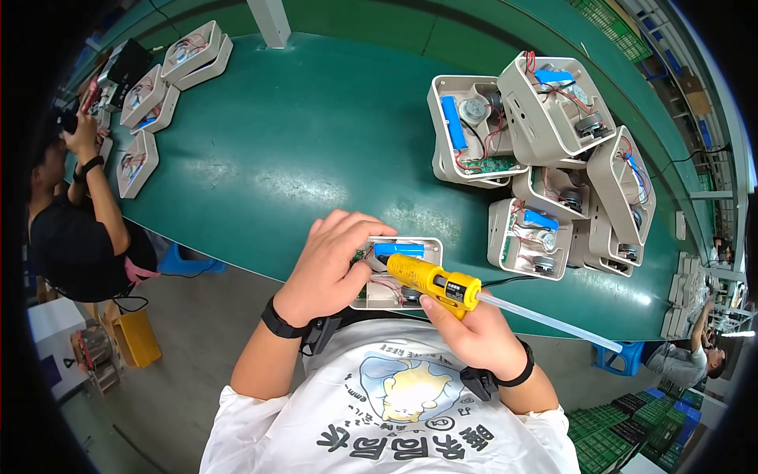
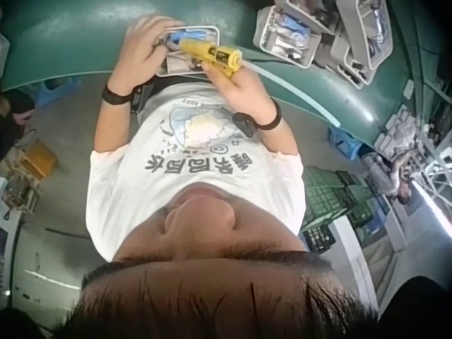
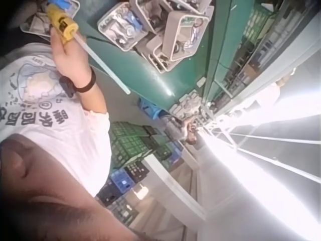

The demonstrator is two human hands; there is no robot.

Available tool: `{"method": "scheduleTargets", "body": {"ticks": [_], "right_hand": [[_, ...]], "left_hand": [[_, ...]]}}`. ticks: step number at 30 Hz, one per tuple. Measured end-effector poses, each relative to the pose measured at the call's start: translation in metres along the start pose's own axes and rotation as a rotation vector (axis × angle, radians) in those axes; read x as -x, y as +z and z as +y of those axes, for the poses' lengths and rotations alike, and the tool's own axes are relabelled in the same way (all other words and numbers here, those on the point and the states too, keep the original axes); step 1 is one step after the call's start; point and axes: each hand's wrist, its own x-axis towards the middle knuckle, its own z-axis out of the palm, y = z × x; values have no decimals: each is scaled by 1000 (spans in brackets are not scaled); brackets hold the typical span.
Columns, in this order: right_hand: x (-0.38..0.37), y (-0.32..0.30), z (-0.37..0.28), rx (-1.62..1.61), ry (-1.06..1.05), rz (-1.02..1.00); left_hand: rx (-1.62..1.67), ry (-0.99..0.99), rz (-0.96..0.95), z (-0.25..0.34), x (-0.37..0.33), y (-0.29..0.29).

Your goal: The person picks up a plastic housing, places a battery inside, and applies adhesive with a glue gun. After setting the housing aside, they insert a glue stick into the gun and repeat the process with another housing.

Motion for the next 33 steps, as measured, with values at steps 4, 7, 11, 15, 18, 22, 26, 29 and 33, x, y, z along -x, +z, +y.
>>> {"method": "scheduleTargets", "body": {"ticks": [4, 7, 11, 15, 18, 22, 26, 29, 33], "right_hand": [[7, -9, -7, 111, 101, -59], [10, -10, -3, -37, 241, 5], [-5, -6, -2, 58, -1, 6], [-13, -1, -7, 25, -186, -32], [8, -13, 2, -225, 77, 4], [39, -18, 37, -570, 134, 130], [50, 1, 74, -742, 45, 190], [50, 6, 89, -789, -14, 176], [53, 3, 102, -838, -78, 157]], "left_hand": [[-14, 10, 49, 1, 0, 5], [-30, 8, 72, -1, -4, 8], [-41, 53, 188, -2, 0, 14], [-100, 74, 409, -3, 8, 15], [-21, -104, 282, 6, 9, 2], [-161, -76, 325, -28, 0, -42], [-183, -192, 509, -68, -28, -84], [221, -219, 605, -87, -55, -83], [443, 24, 603, -94, -69, -83]]}}
